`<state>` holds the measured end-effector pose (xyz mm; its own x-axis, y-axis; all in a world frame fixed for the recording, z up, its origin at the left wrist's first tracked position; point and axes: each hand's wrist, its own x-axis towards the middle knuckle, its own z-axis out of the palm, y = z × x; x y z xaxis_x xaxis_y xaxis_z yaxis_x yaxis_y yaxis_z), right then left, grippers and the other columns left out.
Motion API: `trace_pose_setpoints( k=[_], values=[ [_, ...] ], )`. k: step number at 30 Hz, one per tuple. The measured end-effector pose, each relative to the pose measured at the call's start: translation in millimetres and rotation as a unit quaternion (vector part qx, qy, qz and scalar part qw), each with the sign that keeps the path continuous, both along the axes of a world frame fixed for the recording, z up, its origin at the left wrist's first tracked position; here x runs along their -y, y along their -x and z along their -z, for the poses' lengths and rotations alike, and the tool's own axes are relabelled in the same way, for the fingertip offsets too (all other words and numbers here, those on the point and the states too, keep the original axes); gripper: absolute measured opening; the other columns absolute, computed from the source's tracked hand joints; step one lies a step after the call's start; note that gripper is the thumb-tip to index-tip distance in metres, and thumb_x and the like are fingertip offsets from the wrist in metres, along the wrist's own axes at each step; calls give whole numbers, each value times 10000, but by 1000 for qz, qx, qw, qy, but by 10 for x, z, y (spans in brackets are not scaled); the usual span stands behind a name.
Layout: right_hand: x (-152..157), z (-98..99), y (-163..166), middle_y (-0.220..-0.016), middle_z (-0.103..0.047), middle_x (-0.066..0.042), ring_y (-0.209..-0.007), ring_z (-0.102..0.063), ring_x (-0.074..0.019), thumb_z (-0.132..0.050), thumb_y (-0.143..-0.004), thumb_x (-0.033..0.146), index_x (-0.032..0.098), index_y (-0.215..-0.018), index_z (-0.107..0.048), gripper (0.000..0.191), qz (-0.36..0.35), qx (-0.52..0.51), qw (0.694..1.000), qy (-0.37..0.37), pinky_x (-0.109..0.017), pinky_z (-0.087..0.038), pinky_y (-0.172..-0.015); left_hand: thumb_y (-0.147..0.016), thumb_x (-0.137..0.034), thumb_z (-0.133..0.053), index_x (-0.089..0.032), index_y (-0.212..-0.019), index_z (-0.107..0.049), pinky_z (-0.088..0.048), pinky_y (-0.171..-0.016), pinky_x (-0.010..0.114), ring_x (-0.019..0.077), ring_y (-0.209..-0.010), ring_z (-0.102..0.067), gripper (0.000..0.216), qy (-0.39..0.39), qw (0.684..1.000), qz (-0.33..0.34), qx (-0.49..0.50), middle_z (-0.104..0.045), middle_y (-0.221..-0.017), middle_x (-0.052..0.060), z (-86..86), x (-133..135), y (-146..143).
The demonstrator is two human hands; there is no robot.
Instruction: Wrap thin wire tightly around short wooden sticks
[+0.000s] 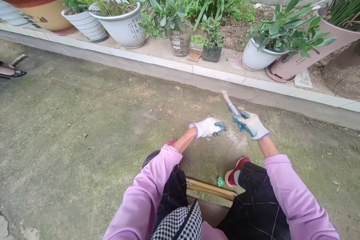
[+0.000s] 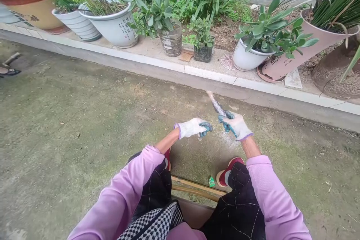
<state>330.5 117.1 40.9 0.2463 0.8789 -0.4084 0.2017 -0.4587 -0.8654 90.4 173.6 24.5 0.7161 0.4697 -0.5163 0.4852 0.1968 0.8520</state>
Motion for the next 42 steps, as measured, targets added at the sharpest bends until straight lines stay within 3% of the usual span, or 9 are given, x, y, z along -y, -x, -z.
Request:
trace_pose_setpoints(
  k=[3, 8, 11, 14, 18, 24, 32, 38, 42],
  values=[
    [-57, 94, -3, -807, -777, -32, -650, -654, -206, -811, -759, 492, 214, -1052, -822, 404, -79, 170, 982, 30, -312, -512, -592, -924, -312, -688, -201, -1137, -797, -520, -602, 195, 109, -622, -608, 263, -32, 999, 19, -25, -703, -780, -20, -64, 2, 28],
    [-129, 197, 43, -1081, -874, -106, -966, -795, -288, -751, -893, 312, 241, -1214, -857, 345, -267, 380, 881, 97, -322, -531, -793, -972, -324, -624, -209, -866, -693, -394, -569, 254, 121, -555, -498, 171, -147, 983, 68, -82, -594, -678, -43, -153, -64, 113],
    [-98, 211, 75, -954, -848, -116, -850, -760, -276, -750, -907, 274, 222, -1114, -864, 241, -320, 369, 864, 125, -335, -493, -746, -944, -267, -659, -213, -760, -634, -359, -616, 285, 130, -579, -460, 194, -224, 965, 85, -110, -524, -617, -50, -198, -108, 153],
    [-19, 194, 105, -727, -739, -59, -684, -668, -237, -790, -835, 245, 242, -866, -820, 43, -354, 327, 866, 136, -335, -448, -672, -907, -231, -672, -220, -748, -645, -339, -629, 301, 148, -593, -443, 161, -234, 959, 97, -125, -492, -589, -51, -224, -139, 179],
    [98, 135, 116, -596, -598, -7, -577, -527, -187, -798, -757, 226, 254, -696, -699, 119, -385, 251, 875, 149, -330, -376, -581, -872, -217, -654, -217, -725, -651, -328, -617, 299, 150, -602, -410, 147, -220, 962, 111, -115, -496, -583, -46, -227, -172, 216],
    [198, -65, 67, -625, -615, 1, -551, -527, -175, -757, -770, 351, 239, -872, -762, 152, -394, 112, 896, 172, -313, -411, -512, -842, -302, -673, -198, -912, -796, -438, -696, 249, 141, -720, -564, 176, -140, 986, 68, -62, -675, -756, -47, -135, -238, 235],
    [195, -228, 75, -665, -653, 6, -548, -521, -147, -866, -696, 463, 218, -944, -807, 354, -352, 3, 923, 153, -274, -424, -473, -794, -234, -773, -153, -976, -837, -574, -1109, 324, 227, -1097, -779, 209, -1, 995, -14, 94, -869, -1110, 79, -38, -352, 180],
    [211, -206, 63, -663, -679, 26, -520, -535, -115, -891, -691, 477, 182, -983, -836, 419, -355, -35, 923, 144, -230, -427, -455, -837, -233, -880, -106, -991, -812, -629, -1113, 472, 229, -911, -823, 210, 190, 948, -160, 199, -853, -960, 140, -1, -335, 146],
    [207, -218, 27, -686, -712, 27, -503, -535, -104, -921, -681, 487, 177, -1076, -849, 507, -313, -69, 939, 128, -223, -434, -458, -855, -243, -903, -104, -998, -796, -619, -1138, 510, 239, -923, -832, 226, 212, 910, -262, 242, -847, -950, 145, 45, -409, 101]
  ],
)
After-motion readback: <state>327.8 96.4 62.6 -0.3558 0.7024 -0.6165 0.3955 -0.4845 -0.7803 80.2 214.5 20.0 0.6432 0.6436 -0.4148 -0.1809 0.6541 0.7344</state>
